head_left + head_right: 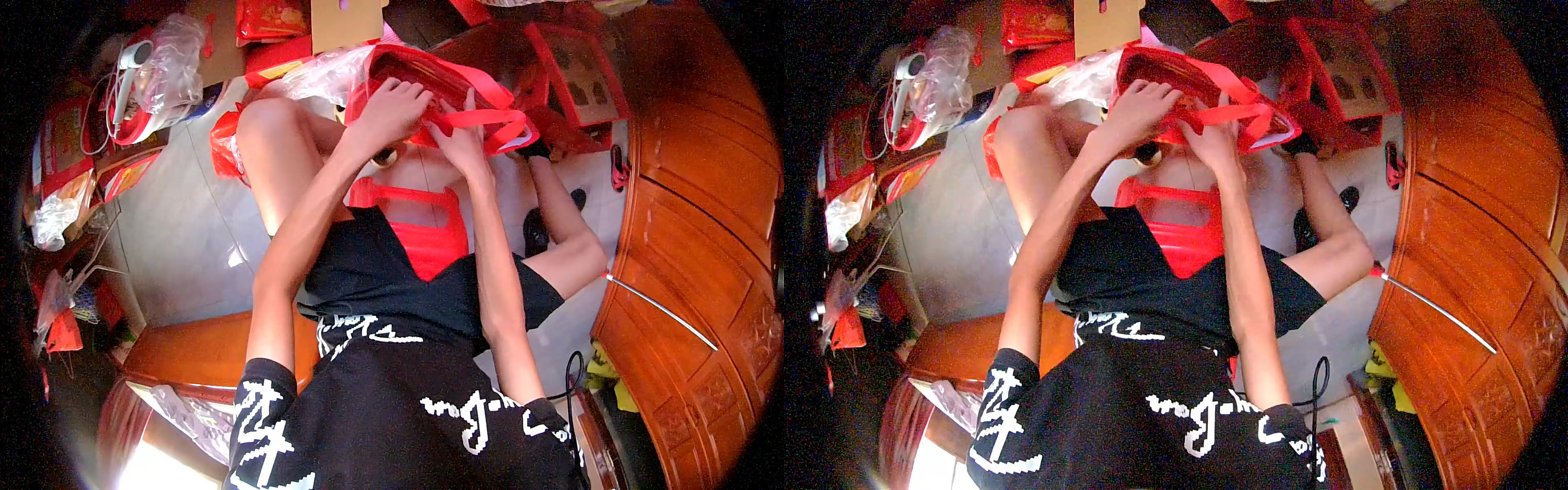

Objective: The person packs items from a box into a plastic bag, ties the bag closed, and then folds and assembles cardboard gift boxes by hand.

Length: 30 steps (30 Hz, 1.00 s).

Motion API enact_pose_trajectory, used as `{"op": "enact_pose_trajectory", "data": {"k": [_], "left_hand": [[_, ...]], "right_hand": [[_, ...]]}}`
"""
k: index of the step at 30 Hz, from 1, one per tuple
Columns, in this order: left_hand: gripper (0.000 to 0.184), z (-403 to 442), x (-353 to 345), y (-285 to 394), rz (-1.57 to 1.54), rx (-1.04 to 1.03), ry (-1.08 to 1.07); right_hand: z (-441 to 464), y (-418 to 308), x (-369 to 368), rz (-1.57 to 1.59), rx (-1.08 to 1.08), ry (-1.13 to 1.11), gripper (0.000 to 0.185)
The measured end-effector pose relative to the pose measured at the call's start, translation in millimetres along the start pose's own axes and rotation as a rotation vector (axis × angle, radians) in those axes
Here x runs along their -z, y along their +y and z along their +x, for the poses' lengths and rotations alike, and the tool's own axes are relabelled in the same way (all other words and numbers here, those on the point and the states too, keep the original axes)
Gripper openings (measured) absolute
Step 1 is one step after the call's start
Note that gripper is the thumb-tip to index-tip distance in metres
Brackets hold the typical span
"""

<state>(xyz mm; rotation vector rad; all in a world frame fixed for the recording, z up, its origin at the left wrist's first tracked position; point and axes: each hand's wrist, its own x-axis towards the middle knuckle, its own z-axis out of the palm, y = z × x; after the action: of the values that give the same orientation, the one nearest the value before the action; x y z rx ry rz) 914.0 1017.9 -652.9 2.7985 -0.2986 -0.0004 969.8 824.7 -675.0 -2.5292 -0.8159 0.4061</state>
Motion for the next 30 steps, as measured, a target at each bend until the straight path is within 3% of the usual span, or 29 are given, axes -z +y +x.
{"op": "enact_pose_trajectory", "data": {"k": [1,3,4,7,10,13,16,19,22,26,29,30], "left_hand": [[0.046,-3.7,-4.3,-2.6,0.019,-0.009,-0.015],[0.037,-0.6,13.5,-5.2,0.061,-0.028,-0.036],[0.021,1.9,25.0,-2.5,0.061,-0.006,-0.168],[0.017,1.2,6.7,-6.0,-0.074,-0.181,-0.195],[0.029,-1.5,-7.6,-0.8,-0.081,-0.185,-0.204],[0.04,2.6,5.0,-2.5,-0.146,-0.139,-0.229],[0.043,2.1,13.9,3.9,-0.209,-0.132,-0.207],[0.044,2.8,4.5,9.3,-0.217,-0.128,-0.248],[0.04,3.0,-12.4,-1.0,-0.275,-0.084,-0.248],[0.036,5.3,7.5,4.1,-0.277,-0.042,-0.3],[0.037,4.5,2.3,2.7,-0.268,-0.065,-0.286],[0.038,3.2,3.1,4.4,-0.272,-0.064,-0.272]], "right_hand": [[-5.3,-3.0,2.2,-0.161,0.026,0.031,0.073],[-18.4,1.3,-5.5,-0.012,0.038,0.143,0.062],[-28.1,6.2,-5.9,0.052,0.045,0.13,0.058],[-60.6,7.7,9.5,0.23,0.071,-0.043,0.044],[-76.4,-31.9,39.2,0.587,-0.033,0.053,0.034],[-97.8,-3.5,32.3,0.314,0.105,0.213,0.028],[-109.0,-28.9,70.7,0.653,-0.294,0.305,0.018],[-103.3,-40.6,77.9,0.68,-0.24,0.389,0.018],[-117.8,-33.7,69.7,0.588,-0.179,0.077,0.02],[-133.7,-25.4,80.7,0.224,-0.514,-0.254,0.024],[-126.8,-5.3,90.5,-0.024,-0.36,0.117,0.031],[-119.6,5.7,86.6,0.095,-0.422,0.219,0.034]]}}
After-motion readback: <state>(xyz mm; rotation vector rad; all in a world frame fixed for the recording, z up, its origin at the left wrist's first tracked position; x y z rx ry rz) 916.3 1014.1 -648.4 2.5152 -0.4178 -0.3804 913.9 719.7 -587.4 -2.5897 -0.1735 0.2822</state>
